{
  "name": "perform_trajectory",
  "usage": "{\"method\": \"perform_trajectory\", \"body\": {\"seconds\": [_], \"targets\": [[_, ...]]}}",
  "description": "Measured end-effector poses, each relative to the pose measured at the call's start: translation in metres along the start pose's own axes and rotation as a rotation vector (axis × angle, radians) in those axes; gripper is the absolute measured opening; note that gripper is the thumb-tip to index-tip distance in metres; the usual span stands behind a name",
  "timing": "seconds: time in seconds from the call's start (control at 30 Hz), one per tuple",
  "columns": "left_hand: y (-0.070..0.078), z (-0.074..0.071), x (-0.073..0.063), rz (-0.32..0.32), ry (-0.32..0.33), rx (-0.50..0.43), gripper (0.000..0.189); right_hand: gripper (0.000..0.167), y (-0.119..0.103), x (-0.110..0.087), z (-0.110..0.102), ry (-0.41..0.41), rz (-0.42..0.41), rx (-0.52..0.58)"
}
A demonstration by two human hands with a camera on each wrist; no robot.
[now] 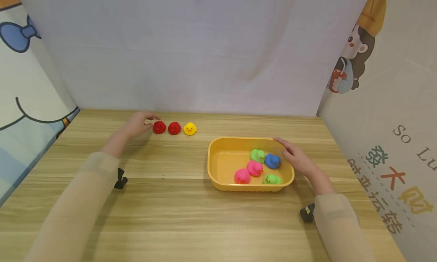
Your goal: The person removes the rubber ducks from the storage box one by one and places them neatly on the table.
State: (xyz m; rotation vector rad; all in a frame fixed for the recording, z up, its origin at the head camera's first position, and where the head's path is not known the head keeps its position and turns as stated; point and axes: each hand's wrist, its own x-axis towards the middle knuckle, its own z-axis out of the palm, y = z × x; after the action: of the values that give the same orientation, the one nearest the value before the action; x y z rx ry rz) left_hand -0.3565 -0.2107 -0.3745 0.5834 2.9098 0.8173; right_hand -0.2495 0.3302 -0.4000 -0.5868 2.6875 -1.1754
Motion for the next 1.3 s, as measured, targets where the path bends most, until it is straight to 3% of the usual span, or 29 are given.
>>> {"method": "perform_trajectory", "body": {"seconds": [0.23,0.53,0.73,1.0,1.3], "targets": [[0.004,-0.005,-0.004,0.021,0.015,0.049,0.035,0.047,0.000,0.000,0.000,0.000,0.003,0.000],[0.021,-0.009,-0.011,0.028,0.042,0.072,0.034,0.047,0.002,0.001,0.001,-0.001,0.004,0.002],[0.038,-0.012,-0.020,0.039,0.043,0.078,0.035,0.047,0.004,0.003,0.001,-0.008,-0.006,0.012],[0.066,-0.015,-0.033,0.111,0.048,0.116,0.035,0.047,0.000,0.002,-0.001,-0.009,-0.019,-0.038],[0.099,-0.013,-0.046,0.149,0.022,0.132,0.037,0.046,-0.002,0.001,-0.005,0.015,-0.019,-0.076]]}}
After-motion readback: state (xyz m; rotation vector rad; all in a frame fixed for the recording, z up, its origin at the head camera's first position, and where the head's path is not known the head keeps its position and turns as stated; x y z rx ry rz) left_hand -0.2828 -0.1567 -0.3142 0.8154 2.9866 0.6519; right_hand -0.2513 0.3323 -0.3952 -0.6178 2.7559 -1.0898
